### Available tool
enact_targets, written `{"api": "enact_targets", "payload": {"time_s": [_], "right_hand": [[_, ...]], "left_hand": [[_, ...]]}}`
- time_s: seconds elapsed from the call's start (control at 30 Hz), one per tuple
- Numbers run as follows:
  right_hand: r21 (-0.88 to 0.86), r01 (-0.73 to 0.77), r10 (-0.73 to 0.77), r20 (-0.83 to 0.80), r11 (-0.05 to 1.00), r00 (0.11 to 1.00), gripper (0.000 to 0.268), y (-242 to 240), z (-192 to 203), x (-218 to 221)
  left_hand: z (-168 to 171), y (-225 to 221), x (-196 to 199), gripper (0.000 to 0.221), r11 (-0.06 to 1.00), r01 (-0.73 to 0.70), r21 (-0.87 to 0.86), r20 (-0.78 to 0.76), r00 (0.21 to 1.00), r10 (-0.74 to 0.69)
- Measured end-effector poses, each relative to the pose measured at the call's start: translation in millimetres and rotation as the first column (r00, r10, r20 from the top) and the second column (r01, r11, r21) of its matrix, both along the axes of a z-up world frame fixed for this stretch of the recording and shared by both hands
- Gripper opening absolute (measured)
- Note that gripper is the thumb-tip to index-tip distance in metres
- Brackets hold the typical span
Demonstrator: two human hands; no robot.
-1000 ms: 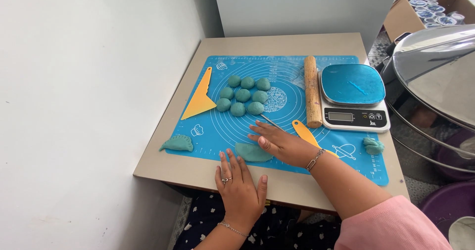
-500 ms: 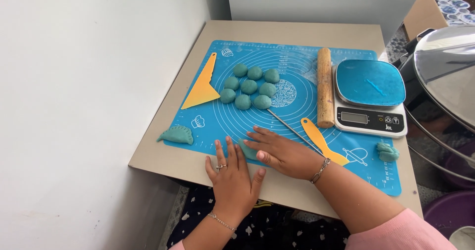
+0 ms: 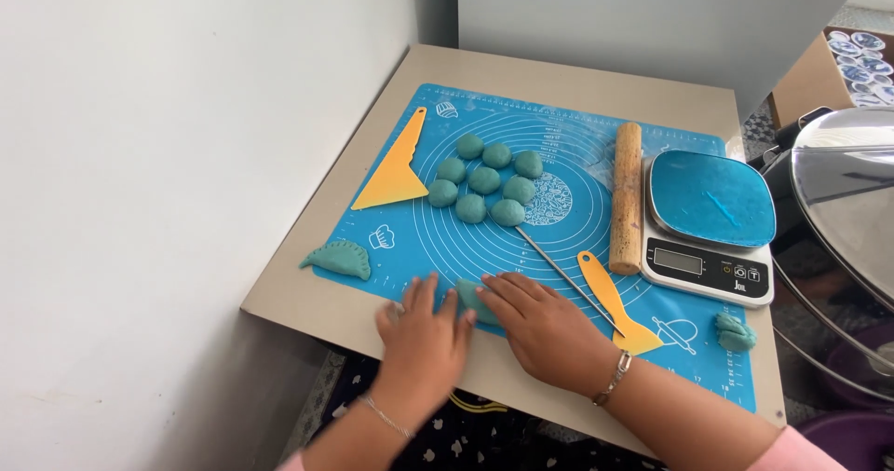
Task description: Shaping and sealing the edges of blue dough pastries using a plastic scraper and a metal rod for decoration.
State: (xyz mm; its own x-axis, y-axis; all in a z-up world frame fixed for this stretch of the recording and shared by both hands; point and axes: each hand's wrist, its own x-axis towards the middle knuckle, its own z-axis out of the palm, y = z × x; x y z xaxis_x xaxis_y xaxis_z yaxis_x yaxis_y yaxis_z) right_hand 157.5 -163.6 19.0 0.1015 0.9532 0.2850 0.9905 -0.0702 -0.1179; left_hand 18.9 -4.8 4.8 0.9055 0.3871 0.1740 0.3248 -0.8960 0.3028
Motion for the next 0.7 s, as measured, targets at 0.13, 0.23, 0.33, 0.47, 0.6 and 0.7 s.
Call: {"api": "enact_targets", "payload": {"time_s": [0.13,0.23,0.33,0.47,0.6,0.7], "right_hand": [[-0.021,-0.024,0.024,-0.012,0.999,1.000,0.050,-6,18,3],[-0.100,-0.053,0.048,-0.048,0.994,0.998,0.043,-8,24,3],[-0.055,-0.086,0.087,0.018,0.995,0.996,0.048,-7,22,4],[-0.055,-0.109,0.107,-0.024,0.993,0.994,0.053,-5,21,-5],[-0.081,-0.061,0.061,-0.008,0.995,0.998,0.061,1,10,-14],[-0.089,-0.027,0.024,-0.036,0.996,0.999,0.061,4,-1,-21]], "left_hand": [[51,53,50,0.049,0.991,0.056,0.124,-0.233,0.972,-0.025],[71,83,100,0.069,0.922,0.202,0.332,-0.302,0.948,-0.099],[79,98,119,0.119,0.877,0.426,0.223,-0.315,0.883,-0.349],[79,95,111,0.155,0.792,0.592,0.147,-0.391,0.771,-0.503],[60,103,116,0.152,0.770,0.607,0.197,-0.447,0.755,-0.480],[60,97,117,0.148,0.798,0.596,0.090,-0.537,0.704,-0.465]]}}
